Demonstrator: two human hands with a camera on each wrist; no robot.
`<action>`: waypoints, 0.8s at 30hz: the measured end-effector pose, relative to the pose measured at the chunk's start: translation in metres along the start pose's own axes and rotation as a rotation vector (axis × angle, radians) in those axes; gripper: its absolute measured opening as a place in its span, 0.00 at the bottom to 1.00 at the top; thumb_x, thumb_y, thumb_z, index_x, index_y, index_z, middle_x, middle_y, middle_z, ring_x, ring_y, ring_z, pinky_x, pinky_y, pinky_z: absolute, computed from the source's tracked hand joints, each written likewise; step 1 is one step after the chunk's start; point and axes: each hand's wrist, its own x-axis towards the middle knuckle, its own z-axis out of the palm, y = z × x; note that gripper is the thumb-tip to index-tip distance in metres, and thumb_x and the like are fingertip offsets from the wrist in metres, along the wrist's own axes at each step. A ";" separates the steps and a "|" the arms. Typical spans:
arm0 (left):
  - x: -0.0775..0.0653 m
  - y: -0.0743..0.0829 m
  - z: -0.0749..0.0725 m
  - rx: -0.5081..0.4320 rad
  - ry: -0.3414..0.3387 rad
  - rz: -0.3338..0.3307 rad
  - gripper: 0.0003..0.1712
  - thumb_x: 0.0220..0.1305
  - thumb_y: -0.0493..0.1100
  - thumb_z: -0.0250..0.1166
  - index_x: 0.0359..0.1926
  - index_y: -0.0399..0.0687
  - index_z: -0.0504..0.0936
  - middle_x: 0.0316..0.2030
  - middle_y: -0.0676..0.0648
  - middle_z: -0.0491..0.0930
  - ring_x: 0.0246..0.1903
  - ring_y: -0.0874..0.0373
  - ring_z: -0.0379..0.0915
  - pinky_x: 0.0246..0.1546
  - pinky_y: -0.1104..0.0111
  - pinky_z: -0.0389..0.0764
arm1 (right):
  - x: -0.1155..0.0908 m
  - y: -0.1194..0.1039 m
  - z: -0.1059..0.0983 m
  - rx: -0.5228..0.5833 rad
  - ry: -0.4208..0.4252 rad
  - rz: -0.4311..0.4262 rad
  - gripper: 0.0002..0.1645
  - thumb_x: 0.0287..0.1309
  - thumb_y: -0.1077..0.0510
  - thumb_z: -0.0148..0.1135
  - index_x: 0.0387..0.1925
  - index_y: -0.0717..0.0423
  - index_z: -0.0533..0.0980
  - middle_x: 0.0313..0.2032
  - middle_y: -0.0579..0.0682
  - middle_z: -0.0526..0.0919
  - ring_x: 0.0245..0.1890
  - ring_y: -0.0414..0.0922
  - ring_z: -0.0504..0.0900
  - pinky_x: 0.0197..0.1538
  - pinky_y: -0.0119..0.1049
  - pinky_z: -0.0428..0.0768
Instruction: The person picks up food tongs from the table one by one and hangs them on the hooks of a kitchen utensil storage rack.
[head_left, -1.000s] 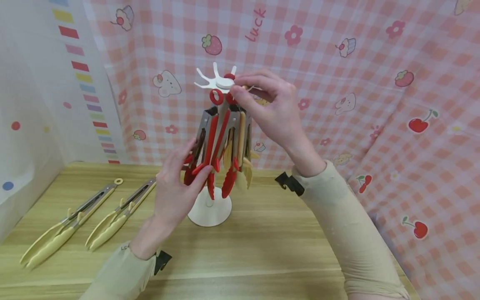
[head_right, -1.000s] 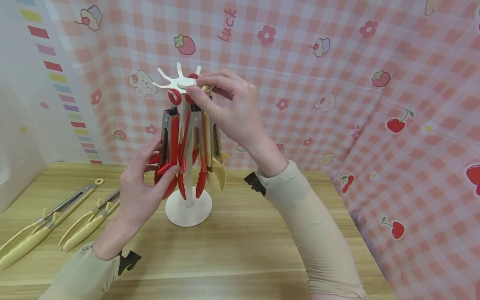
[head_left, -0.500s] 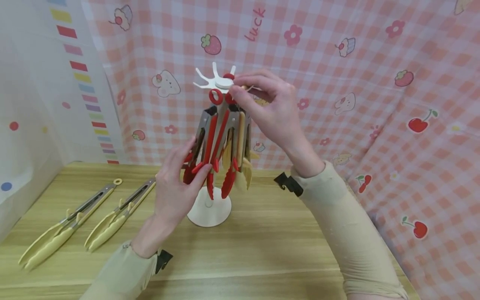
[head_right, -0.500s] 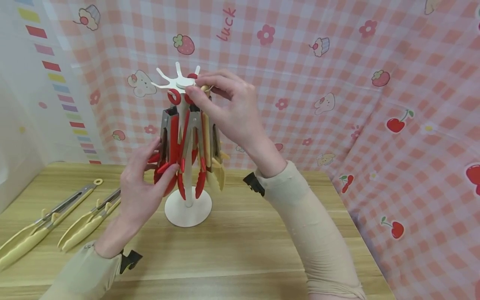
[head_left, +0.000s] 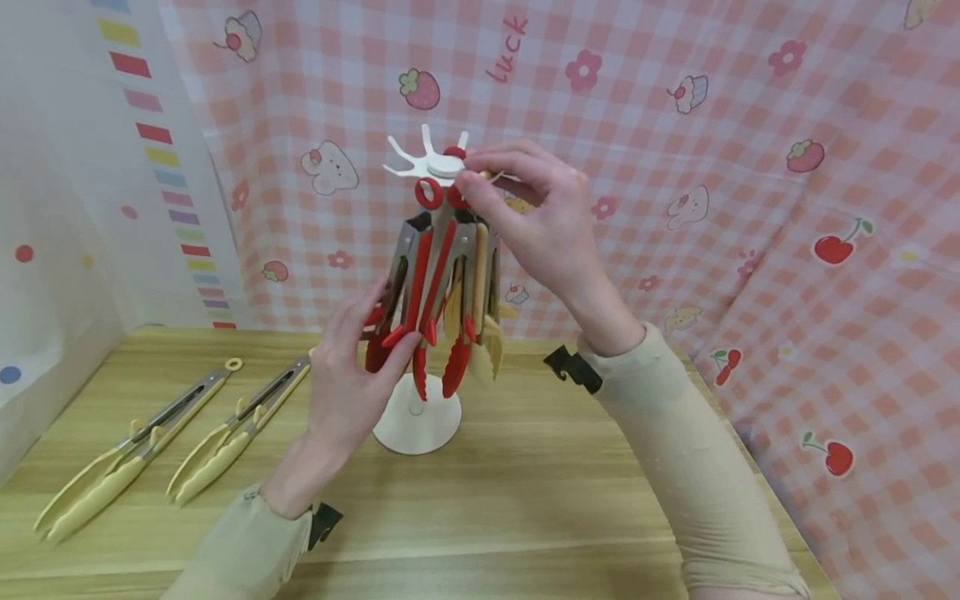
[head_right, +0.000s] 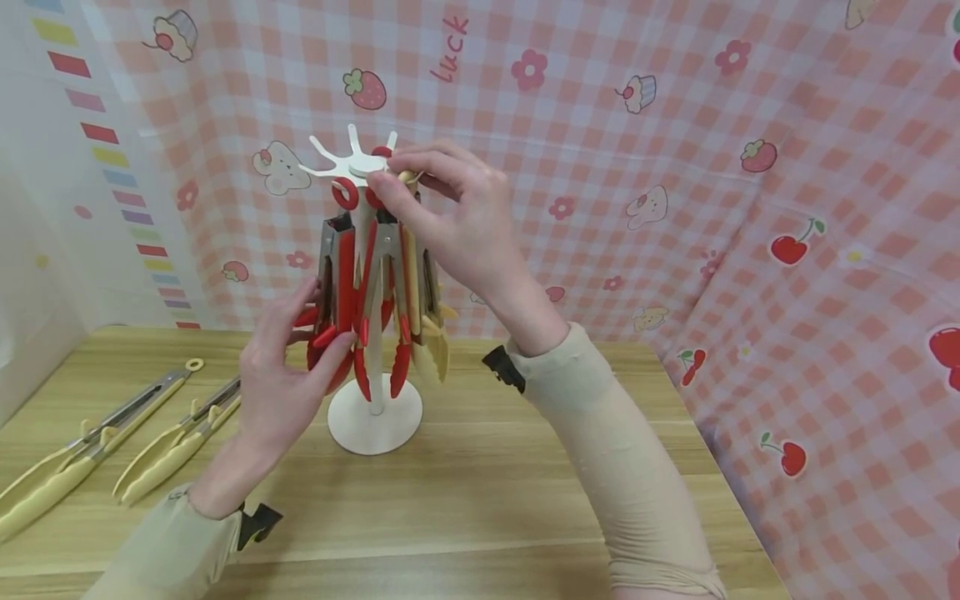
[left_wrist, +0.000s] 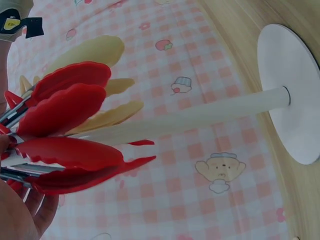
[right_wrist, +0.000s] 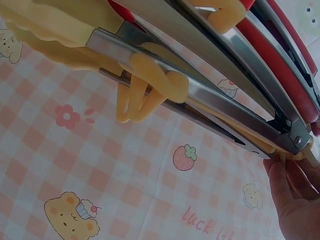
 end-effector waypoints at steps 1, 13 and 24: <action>0.000 -0.001 -0.001 -0.006 0.000 0.002 0.40 0.60 0.34 0.77 0.73 0.44 0.74 0.59 0.36 0.82 0.54 0.44 0.82 0.56 0.85 0.74 | 0.000 0.000 0.000 0.002 -0.001 0.002 0.13 0.68 0.61 0.69 0.50 0.66 0.86 0.51 0.60 0.88 0.51 0.45 0.87 0.62 0.33 0.86; -0.004 -0.009 -0.008 0.000 -0.055 0.016 0.45 0.56 0.33 0.79 0.74 0.45 0.72 0.61 0.38 0.82 0.56 0.46 0.81 0.52 0.86 0.75 | 0.000 0.002 0.001 0.013 0.020 -0.017 0.13 0.67 0.63 0.69 0.50 0.66 0.86 0.50 0.61 0.88 0.50 0.47 0.88 0.60 0.34 0.87; -0.013 -0.024 -0.021 -0.033 -0.055 -0.012 0.43 0.73 0.72 0.55 0.74 0.46 0.72 0.64 0.38 0.82 0.59 0.42 0.79 0.52 0.76 0.78 | 0.000 0.003 0.003 0.025 0.018 -0.018 0.13 0.68 0.63 0.68 0.49 0.67 0.86 0.49 0.61 0.88 0.49 0.45 0.87 0.61 0.35 0.87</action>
